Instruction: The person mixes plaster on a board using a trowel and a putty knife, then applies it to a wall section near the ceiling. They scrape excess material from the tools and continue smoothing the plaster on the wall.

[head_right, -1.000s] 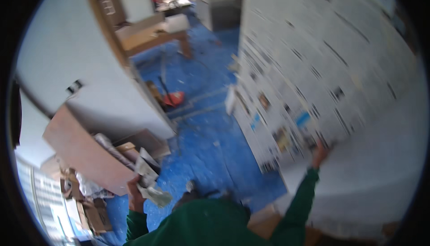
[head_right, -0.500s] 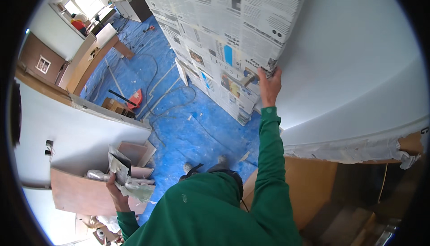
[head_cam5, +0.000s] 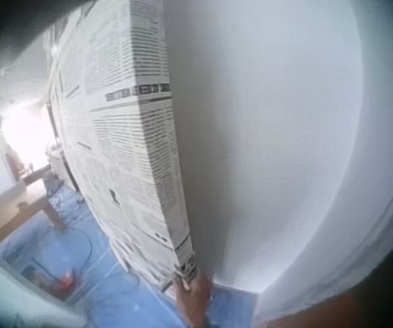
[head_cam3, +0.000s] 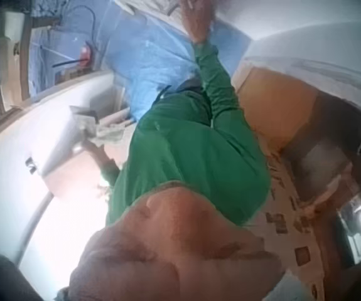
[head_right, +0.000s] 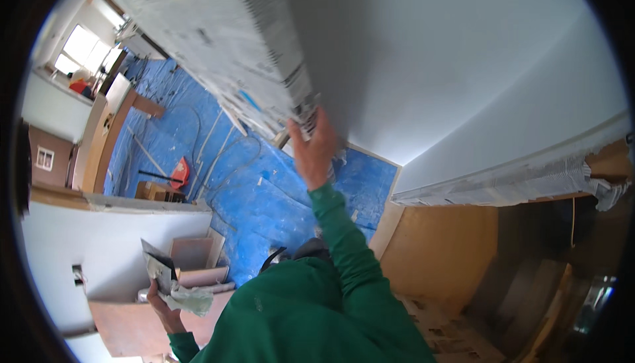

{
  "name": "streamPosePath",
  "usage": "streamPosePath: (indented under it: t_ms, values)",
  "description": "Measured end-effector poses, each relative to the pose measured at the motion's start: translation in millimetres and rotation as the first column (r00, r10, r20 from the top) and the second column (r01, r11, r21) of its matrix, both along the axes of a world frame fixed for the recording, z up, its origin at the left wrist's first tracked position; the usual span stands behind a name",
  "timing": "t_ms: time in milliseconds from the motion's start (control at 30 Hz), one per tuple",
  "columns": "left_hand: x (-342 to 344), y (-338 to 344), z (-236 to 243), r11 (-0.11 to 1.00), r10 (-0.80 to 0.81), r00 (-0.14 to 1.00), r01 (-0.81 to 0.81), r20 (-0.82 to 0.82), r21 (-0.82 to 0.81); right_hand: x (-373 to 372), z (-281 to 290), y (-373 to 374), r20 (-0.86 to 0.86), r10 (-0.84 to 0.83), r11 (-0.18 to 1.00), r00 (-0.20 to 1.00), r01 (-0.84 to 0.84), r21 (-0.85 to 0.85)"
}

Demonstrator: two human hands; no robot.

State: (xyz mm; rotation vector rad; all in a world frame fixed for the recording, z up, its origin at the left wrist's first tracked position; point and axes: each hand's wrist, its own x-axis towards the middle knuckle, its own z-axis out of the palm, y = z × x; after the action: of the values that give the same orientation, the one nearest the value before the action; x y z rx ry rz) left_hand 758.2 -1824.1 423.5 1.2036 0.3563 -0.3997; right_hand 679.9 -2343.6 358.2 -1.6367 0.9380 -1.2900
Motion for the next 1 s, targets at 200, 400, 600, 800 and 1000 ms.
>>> streamPosePath:
  t_ms: [200, 400, 600, 800, 1000]
  values:
    - [-1.6, -6.8, 5.8, 0.992, -0.074, 0.993, 0.064, 0.095, 0.105, 11.5, -6.0, 13.9, 0.023, -0.054, 0.999, 0.998, 0.054, 0.004]
    - [7.5, -4.4, 16.6, 0.955, -0.254, 0.962, 0.233, 0.099, 0.186, 11.7, 1.4, 18.6, -0.063, -0.087, 0.993, 0.994, 0.091, 0.079]
    - [34.7, 3.4, 5.5, 0.926, -0.205, 0.977, 0.175, 0.056, 0.336, 11.0, -2.5, 17.7, -0.092, -0.131, 0.991, 0.987, 0.133, 0.017]
    - [39.5, -41.3, 16.8, 0.889, -0.153, 0.988, 0.135, 0.006, 0.438, 11.6, -12.0, 13.2, -0.091, -0.150, 0.988, 0.985, 0.145, -0.056]
    - [53.9, -39.4, 3.4, 0.810, -0.418, 0.887, 0.266, 0.196, 0.523, 13.7, -12.7, 10.0, -0.068, -0.188, 0.981, 0.980, 0.185, -0.051]
